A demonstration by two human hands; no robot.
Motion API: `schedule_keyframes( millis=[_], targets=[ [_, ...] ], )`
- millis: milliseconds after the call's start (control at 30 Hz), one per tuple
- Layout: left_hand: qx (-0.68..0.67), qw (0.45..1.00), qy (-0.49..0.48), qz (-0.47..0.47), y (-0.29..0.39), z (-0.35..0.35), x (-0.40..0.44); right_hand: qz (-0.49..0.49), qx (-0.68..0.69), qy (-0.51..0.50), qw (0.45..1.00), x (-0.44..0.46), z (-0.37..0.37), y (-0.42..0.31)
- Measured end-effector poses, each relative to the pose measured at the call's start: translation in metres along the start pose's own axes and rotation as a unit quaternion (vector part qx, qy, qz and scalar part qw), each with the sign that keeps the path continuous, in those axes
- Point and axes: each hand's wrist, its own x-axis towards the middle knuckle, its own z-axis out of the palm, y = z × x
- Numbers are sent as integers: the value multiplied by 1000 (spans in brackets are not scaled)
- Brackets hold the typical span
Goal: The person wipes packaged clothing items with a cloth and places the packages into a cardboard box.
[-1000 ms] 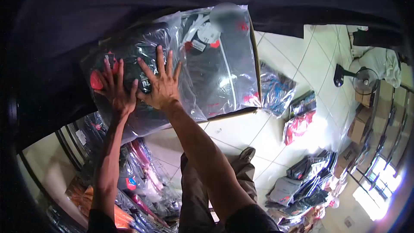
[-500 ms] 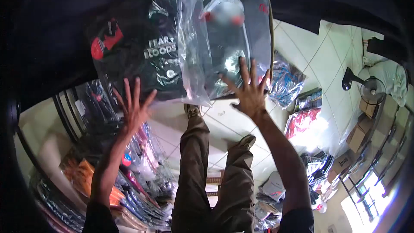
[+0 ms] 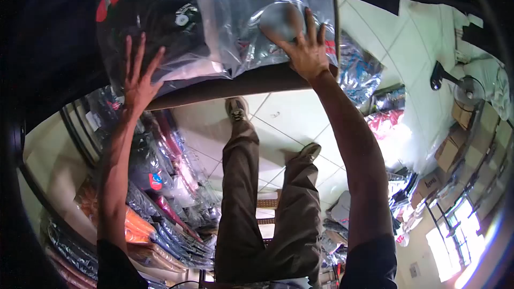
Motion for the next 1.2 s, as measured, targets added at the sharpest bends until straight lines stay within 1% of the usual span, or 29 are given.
schedule_keyframes(
  millis=[33, 67, 100, 133, 200, 233, 267, 333, 367, 400, 433, 533, 567, 633, 700, 800, 867, 967, 1000, 1033, 1100, 1133, 1200],
  targets=[
    [15, 1000, 2, -3, -1, 2, 0, -7, -30, 3, 1000, 2, 4, 6],
    [16, 1000, 19, 12, -4, 4, 3, -10, -18, 0, 1000, 3, 3, 11],
    [-15, 1000, 18, 7, -4, 6, 4, -7, -23, -4, 1000, 3, 3, 12],
    [-15, 1000, 17, 8, -1, 7, 2, -6, -22, -5, 1000, 2, 2, 11],
    [59, 998, -7, -35, 14, 2, 0, 15, -37, -12, 999, 3, 0, 6],
    [89, 995, 6, -42, 20, 8, -6, 20, -30, -12, 999, 3, 1, 4],
    [39, 997, 35, -59, 32, 13, -13, 25, -24, -10, 999, 3, 1, 2],
    [55, 997, -3, -51, 46, 30, -29, 29, -19, -21, 999, 6, -3, 1],
    [106, 992, -27, -56, 47, 47, -37, 30, -19, -21, 999, 5, -4, 0],
    [123, 990, -35, -60, 48, 62, -42, 28, -18, -22, 999, 5, -2, 0],
    [145, 988, -6, -50, 46, 77, -46, 17, -12, -2, 1000, 4, 2, 3],
    [182, 977, 101, -41, 37, 107, -41, 24, -16, -30, 999, 7, -2, 2],
    [185, 978, 80, -47, 40, 99, -37, 22, -14, -25, 999, 5, -3, 1],
    [188, 975, 117, -32, 32, 88, -27, 16, -15, -3, 1000, 3, 1, 4],
    [175, 978, 112, -29, 22, 76, -23, 18, -10, 7, 1000, 1, 5, 4],
    [171, 976, 133, -7, 6, 63, -14, 24, 3, 1, 1000, -2, 5, 5],
    [189, 972, 138, 1, 4, 59, -11, 24, 7, 1, 1000, -3, 7, 3],
    [191, 972, 130, -31, 9, 60, -5, 27, -11, 5, 1000, -2, 7, 0],
    [184, 973, 131, -39, 12, 63, -4, 25, -42, 14, 999, 0, 9, -2],
    [178, 972, 144, -45, 16, 66, -1, 31, -19, -6, 999, -1, 10, -1],
    [196, 971, 129, -56, 21, 69, -1, 29, 0, 27, 999, -2, 14, -2],
    [183, 976, 101, -61, 23, 66, -4, 37, -4, 9, 999, -2, 13, -4],
    [180, 976, 82, -89, 36, 60, -6, 57, 12, -26, 998, -3, 5, -9]
  ],
)
